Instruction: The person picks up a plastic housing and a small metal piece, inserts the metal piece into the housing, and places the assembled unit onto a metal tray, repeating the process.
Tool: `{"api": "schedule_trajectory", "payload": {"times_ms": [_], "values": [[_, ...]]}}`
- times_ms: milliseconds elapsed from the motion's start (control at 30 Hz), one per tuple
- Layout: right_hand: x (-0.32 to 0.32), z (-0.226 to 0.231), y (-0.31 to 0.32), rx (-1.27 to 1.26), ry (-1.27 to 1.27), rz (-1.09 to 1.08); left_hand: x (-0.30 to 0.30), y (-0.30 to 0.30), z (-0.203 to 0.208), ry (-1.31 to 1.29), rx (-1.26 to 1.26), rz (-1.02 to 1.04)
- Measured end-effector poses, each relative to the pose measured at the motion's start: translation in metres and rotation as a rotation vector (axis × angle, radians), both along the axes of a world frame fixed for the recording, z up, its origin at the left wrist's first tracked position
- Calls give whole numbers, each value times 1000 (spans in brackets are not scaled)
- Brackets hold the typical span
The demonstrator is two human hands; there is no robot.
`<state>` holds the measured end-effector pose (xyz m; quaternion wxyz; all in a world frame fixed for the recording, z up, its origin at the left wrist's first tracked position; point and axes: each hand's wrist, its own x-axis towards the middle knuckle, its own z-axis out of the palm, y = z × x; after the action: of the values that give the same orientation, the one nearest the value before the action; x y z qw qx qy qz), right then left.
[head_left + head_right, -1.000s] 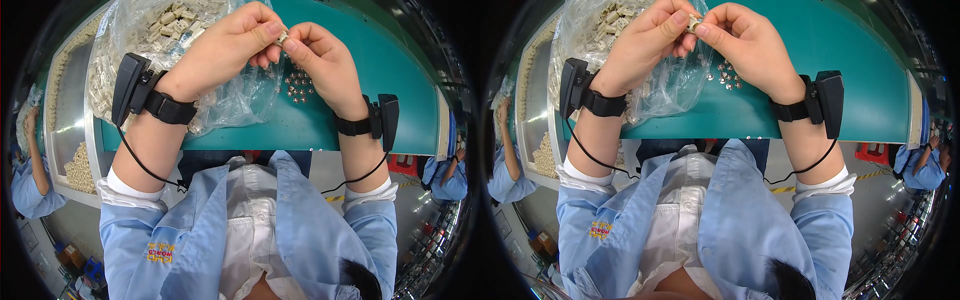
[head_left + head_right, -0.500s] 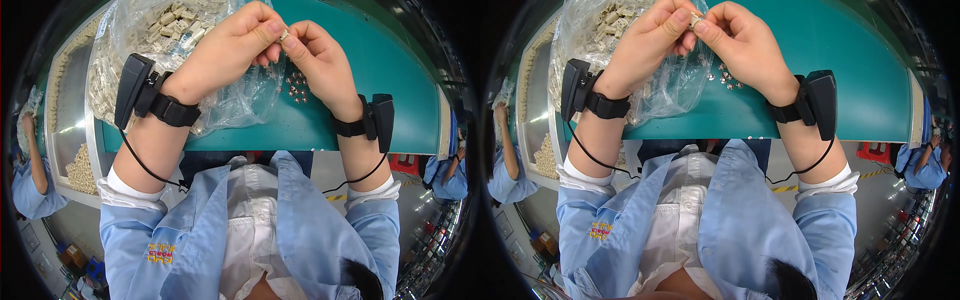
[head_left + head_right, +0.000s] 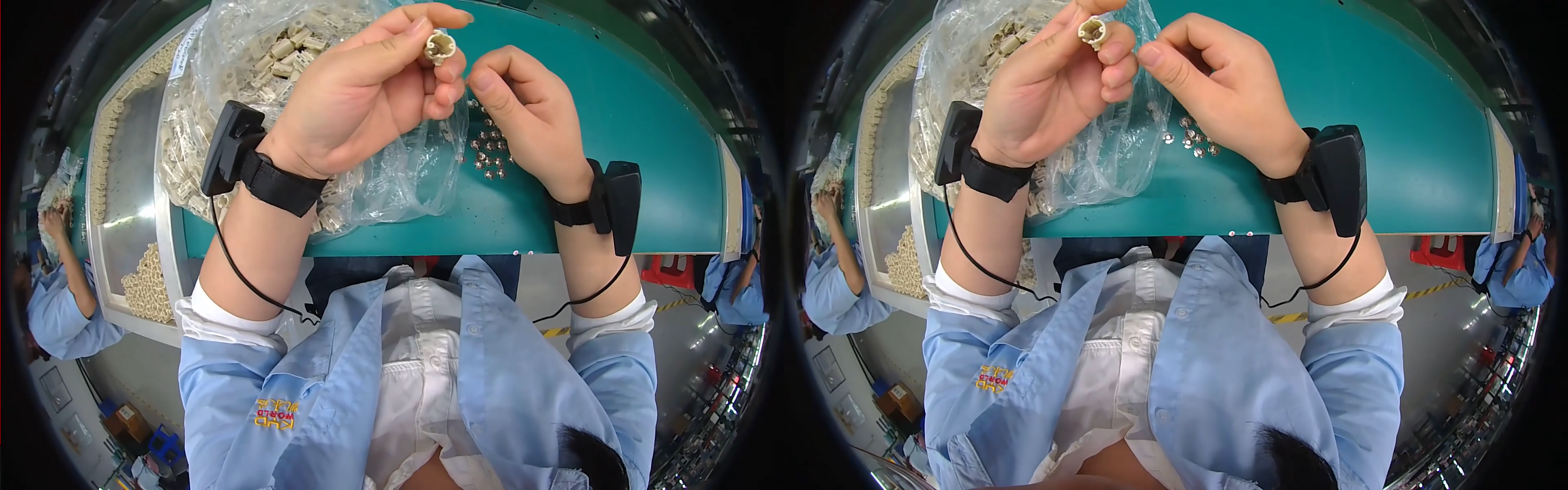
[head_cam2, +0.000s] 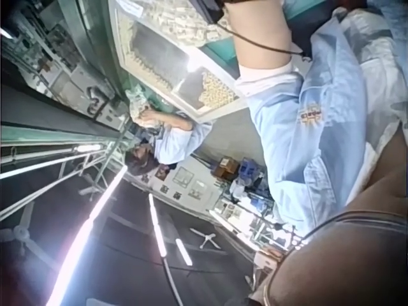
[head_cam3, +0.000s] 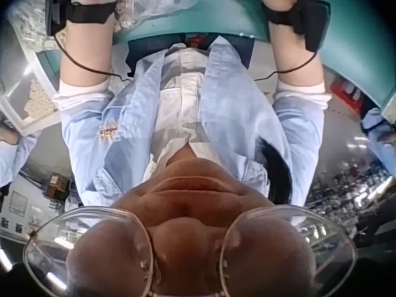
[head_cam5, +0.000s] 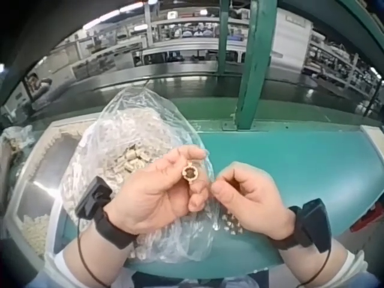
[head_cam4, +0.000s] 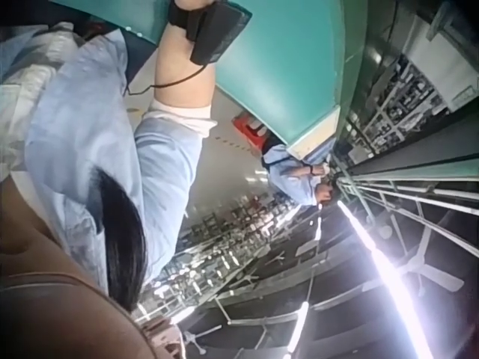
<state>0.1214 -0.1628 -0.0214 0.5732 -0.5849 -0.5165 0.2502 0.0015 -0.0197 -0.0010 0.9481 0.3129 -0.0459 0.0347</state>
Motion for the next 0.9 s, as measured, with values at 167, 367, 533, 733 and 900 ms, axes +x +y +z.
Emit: {"api": "schedule_trajectory", "payload": {"times_ms": [167,367,533,733,900], "values": [[-4,-10,10,46,-142,-163,-14,20,-16,-111,150,127],[26,-36,-4,-80,-116,-264,-11,7,-13,-59,232,336],[27,-35,-1,-77,-100,-217,-56,1,0,-20,281,495],[13,-27,4,-113,-184,-208,-146,-5,6,204,395,744],[0,-21,3,-114,-254,-166,-214,8,3,400,513,995]]}}
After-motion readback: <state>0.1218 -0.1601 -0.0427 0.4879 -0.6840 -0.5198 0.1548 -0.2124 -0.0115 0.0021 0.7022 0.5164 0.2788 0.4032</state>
